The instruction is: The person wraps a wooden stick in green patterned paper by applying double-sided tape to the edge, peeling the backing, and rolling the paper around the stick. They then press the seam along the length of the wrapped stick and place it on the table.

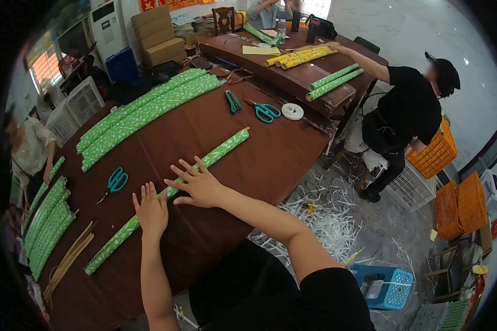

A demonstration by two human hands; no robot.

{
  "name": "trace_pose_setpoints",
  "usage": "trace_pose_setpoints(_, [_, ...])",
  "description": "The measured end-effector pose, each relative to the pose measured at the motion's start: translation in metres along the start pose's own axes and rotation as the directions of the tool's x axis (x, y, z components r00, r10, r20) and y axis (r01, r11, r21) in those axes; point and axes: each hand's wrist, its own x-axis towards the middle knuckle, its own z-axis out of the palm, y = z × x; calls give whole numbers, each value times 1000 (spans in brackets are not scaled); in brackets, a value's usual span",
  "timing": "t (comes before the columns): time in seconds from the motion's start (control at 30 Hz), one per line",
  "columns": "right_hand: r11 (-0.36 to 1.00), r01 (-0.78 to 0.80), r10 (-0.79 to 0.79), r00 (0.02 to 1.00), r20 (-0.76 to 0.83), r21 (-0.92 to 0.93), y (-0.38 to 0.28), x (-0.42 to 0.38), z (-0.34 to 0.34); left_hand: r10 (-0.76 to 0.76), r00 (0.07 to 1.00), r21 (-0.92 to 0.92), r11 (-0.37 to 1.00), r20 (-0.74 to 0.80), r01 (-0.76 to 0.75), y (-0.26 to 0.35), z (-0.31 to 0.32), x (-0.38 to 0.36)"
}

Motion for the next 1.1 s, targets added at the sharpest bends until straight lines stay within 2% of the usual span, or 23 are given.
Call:
trace_pose_setpoints(0.23, [993, -102, 101, 995, -18, -52, 4, -1, 0, -1, 1000, 4, 1000, 8, 1, 0, -1, 0])
trace_pose_setpoints(0.43, [958, -261, 257, 965, -49, -122, 19, -4, -4, 0, 1000, 3, 1000, 7, 0, 1, -2, 0])
trace_pose_setpoints(0.67, [949, -296, 291, 955, -56, -111, 24, -5, -4, 5, 1000, 0, 1000, 5, -5, -1, 0, 0])
trace_pose_setpoints(0.77, [923, -353, 347, 936, -65, -157, 31, -7, -3, -1, 1000, -5, 1000, 15, 1, 0, -1, 0])
trace_pose_setpoints(0.83, [866, -464, 451, 886, -112, -184, 37, -9, -3, -4, 1000, -14, 1000, 21, 4, 0, -2, 0])
trace_pose_setpoints(0.97, [801, -570, 566, 821, -77, -184, 41, -6, -12, -7, 1000, -5, 1000, 24, 7, 0, -1, 0])
trace_pose_setpoints(1.0, [800, -571, 567, 820, -78, -184, 41, -7, -12, -4, 1000, 0, 1000, 24, 4, 0, -1, 0])
trace_pose_setpoints(1.07, [959, -272, 259, 956, -141, -82, 39, -4, -13, -4, 1000, 2, 1000, 27, 4, 1, -2, 0])
trace_pose_setpoints(1.1, [984, -178, 177, 976, -129, 7, 32, -2, -12, -6, 1000, 4, 1000, 29, 6, 1, -3, 0])
